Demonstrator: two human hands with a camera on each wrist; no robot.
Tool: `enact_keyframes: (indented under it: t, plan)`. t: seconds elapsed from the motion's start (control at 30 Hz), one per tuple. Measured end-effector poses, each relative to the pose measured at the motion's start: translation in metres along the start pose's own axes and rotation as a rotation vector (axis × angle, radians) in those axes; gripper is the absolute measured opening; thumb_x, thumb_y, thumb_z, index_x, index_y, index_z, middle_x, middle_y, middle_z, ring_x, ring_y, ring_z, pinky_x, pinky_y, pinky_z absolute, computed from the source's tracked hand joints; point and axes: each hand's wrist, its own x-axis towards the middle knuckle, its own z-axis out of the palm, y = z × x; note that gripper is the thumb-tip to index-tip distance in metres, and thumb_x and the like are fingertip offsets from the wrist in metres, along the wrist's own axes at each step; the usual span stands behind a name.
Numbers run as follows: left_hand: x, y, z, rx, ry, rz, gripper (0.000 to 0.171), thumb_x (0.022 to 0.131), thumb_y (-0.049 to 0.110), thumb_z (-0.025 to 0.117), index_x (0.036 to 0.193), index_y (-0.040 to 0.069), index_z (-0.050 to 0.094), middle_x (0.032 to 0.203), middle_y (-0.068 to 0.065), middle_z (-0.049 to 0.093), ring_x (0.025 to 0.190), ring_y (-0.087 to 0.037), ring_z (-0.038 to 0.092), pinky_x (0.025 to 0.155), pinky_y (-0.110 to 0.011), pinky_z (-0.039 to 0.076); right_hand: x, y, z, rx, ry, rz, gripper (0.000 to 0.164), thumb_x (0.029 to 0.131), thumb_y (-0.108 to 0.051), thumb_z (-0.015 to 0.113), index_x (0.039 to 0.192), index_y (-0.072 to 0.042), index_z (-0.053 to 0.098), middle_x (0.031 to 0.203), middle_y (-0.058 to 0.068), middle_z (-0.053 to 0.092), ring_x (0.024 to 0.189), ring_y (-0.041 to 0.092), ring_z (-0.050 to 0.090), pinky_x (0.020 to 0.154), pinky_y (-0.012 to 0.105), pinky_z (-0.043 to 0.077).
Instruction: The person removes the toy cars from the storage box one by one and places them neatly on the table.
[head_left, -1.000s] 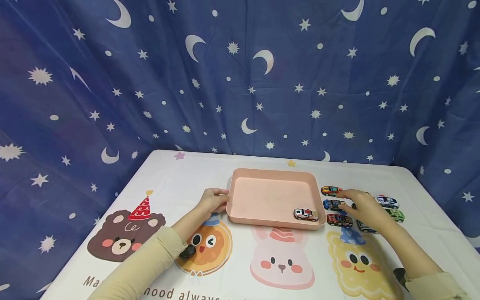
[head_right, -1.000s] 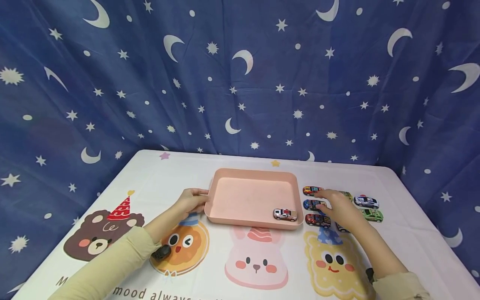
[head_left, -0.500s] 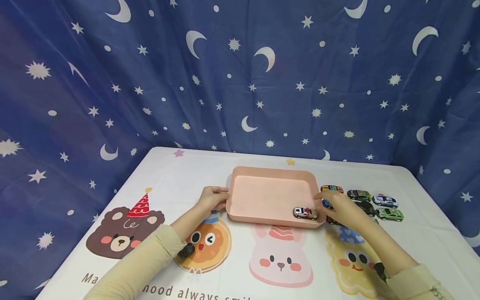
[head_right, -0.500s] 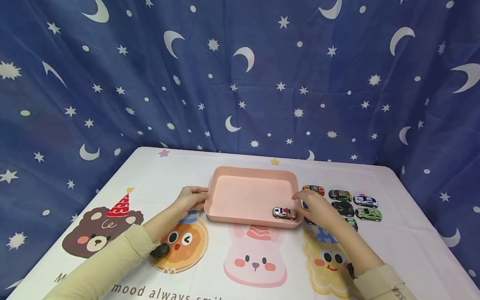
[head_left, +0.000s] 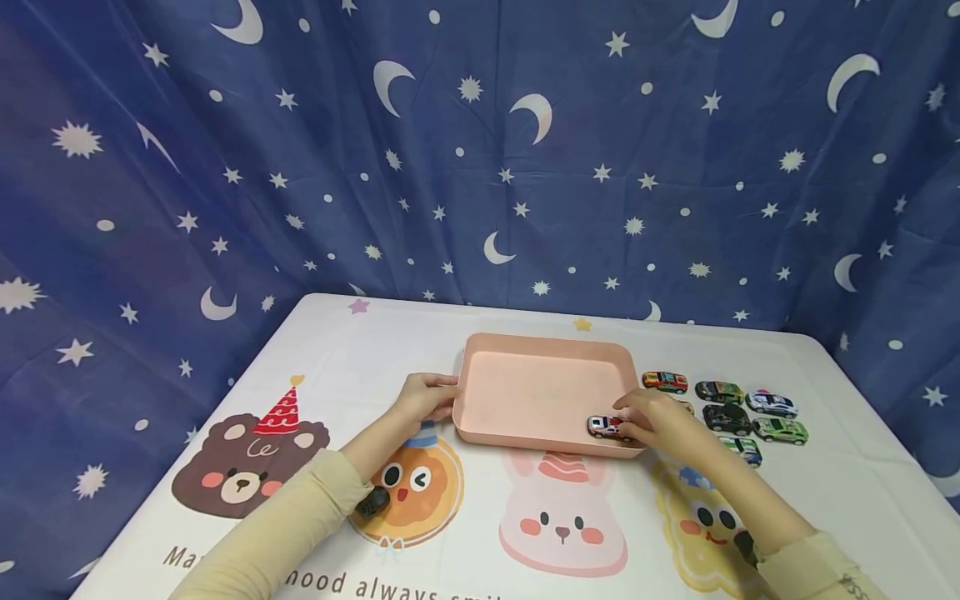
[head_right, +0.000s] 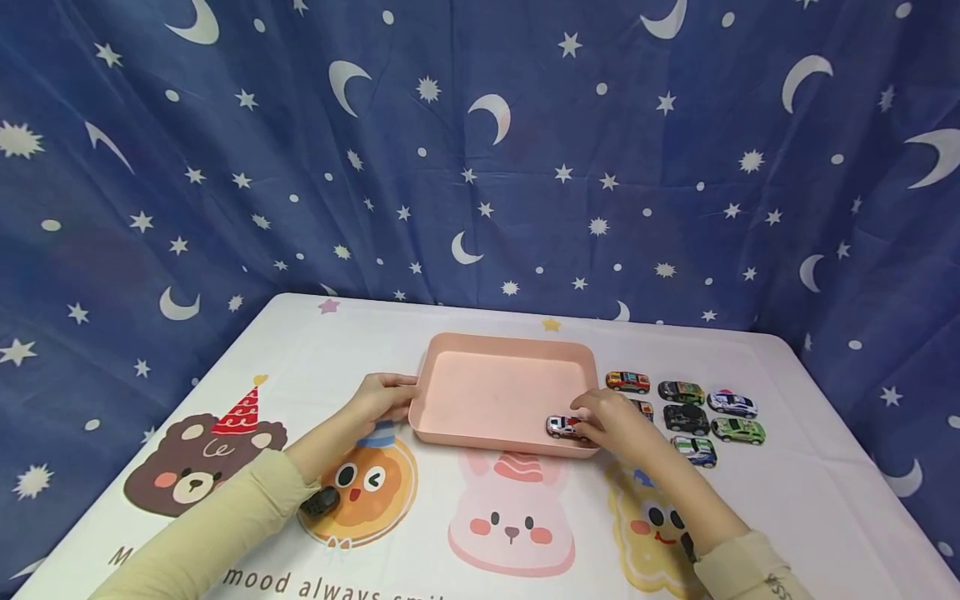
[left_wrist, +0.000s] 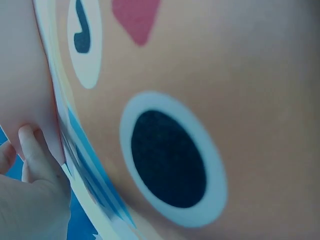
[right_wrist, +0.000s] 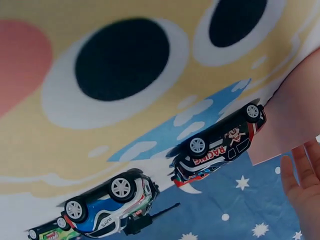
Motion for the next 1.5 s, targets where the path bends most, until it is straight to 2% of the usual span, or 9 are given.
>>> enact_keyframes:
  t: [0.3, 0.6, 0.93, 1.1, 1.3, 1.5]
  plan:
    - [0.000, 0.001, 0.000, 0.021, -0.025, 0.020, 0.031, 0.087, 0.006, 0.064, 0.116, -0.002, 0.062, 0.084, -0.005, 0.066, 0.054, -0.002, 0.058, 0.050, -0.012, 0.052, 0.000, 0.001, 0.001, 0.023, -0.014, -0.028, 0.021, 0.080, -0.009, 0.072, 0.098, -0.001, 0.067, 0.094, 0.010, 0.067, 0.076, 0.016, 0.058, 0.064, 0.030, 0.052]
    - [0.000, 0.001, -0.001, 0.032, -0.024, 0.031, 0.031, 0.087, 0.006, 0.064, 0.116, -0.002, 0.062, 0.080, -0.004, 0.066, 0.051, -0.002, 0.057, 0.049, -0.012, 0.052, 0.004, 0.004, 0.007, 0.001, -0.049, -0.026, 0.027, 0.076, -0.015, 0.077, 0.097, 0.000, 0.069, 0.094, 0.009, 0.068, 0.089, 0.026, 0.062, 0.080, 0.043, 0.055]
    - [0.002, -0.002, -0.001, 0.041, -0.014, 0.030, 0.031, 0.087, 0.006, 0.064, 0.116, -0.002, 0.062, 0.081, -0.006, 0.065, 0.050, -0.002, 0.056, 0.051, -0.013, 0.053, 0.009, 0.002, 0.013, -0.065, -0.026, -0.026, 0.023, 0.073, -0.017, 0.080, 0.088, -0.002, 0.069, 0.084, 0.004, 0.066, 0.080, 0.021, 0.059, 0.074, 0.039, 0.053]
    - [0.002, -0.004, -0.002, 0.043, 0.005, 0.062, 0.030, 0.086, 0.005, 0.063, 0.115, -0.004, 0.062, 0.080, -0.006, 0.066, 0.050, -0.002, 0.056, 0.049, -0.012, 0.052, 0.012, 0.003, 0.016, -0.062, -0.005, -0.057, 0.018, 0.072, -0.015, 0.080, 0.083, -0.006, 0.070, 0.079, 0.000, 0.063, 0.074, 0.015, 0.055, 0.068, 0.034, 0.049]
    - [0.002, -0.005, 0.001, 0.107, 0.028, 0.122, 0.027, 0.086, 0.003, 0.062, 0.112, -0.006, 0.063, 0.085, -0.009, 0.067, 0.056, -0.003, 0.057, 0.050, -0.014, 0.053, 0.011, 0.003, 0.016, -0.043, -0.005, -0.070, 0.018, 0.072, -0.013, 0.080, 0.085, -0.006, 0.070, 0.081, 0.001, 0.065, 0.076, 0.017, 0.058, 0.069, 0.034, 0.052]
    - [0.001, -0.005, 0.003, 0.126, 0.035, 0.138, 0.026, 0.086, 0.004, 0.063, 0.110, -0.006, 0.064, 0.083, -0.008, 0.067, 0.056, -0.004, 0.056, 0.049, -0.014, 0.052, 0.008, 0.002, 0.017, -0.045, 0.019, -0.070, 0.019, 0.070, -0.009, 0.080, 0.085, -0.004, 0.070, 0.082, 0.003, 0.066, 0.077, 0.019, 0.060, 0.069, 0.035, 0.052]
